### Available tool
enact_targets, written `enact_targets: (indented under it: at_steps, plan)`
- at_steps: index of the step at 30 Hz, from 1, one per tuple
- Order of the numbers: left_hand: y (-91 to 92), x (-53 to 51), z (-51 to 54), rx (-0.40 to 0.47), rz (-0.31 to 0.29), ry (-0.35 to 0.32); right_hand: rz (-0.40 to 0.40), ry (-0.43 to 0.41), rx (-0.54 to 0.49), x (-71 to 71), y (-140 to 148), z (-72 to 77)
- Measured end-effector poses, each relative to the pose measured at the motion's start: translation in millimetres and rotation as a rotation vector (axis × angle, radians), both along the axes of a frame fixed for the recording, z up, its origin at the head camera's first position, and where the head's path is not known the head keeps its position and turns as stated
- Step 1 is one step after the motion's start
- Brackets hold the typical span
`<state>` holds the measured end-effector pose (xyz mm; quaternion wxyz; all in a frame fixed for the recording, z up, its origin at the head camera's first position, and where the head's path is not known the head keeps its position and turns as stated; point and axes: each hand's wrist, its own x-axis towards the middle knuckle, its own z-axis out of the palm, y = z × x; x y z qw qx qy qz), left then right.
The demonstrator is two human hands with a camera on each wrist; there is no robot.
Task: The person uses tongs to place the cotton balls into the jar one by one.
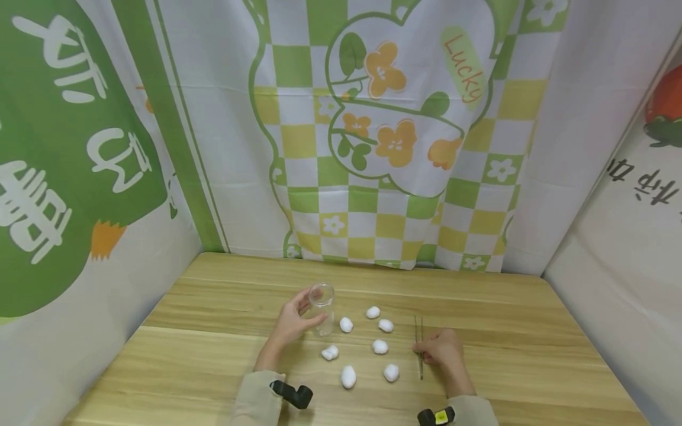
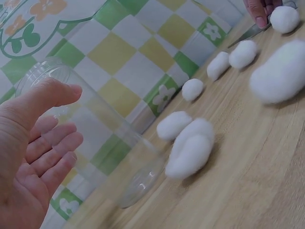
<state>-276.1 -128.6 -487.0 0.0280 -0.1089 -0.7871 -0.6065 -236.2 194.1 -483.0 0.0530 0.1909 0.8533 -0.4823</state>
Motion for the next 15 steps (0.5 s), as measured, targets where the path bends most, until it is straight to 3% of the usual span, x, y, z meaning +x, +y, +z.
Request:
enact_targets:
  at_steps: [15]
  plan:
    - [2.5,0.8,-5.0,0.018,0.036,-0.02,0.009,-0.007,-0.107,-1.3,10.1,-4.3]
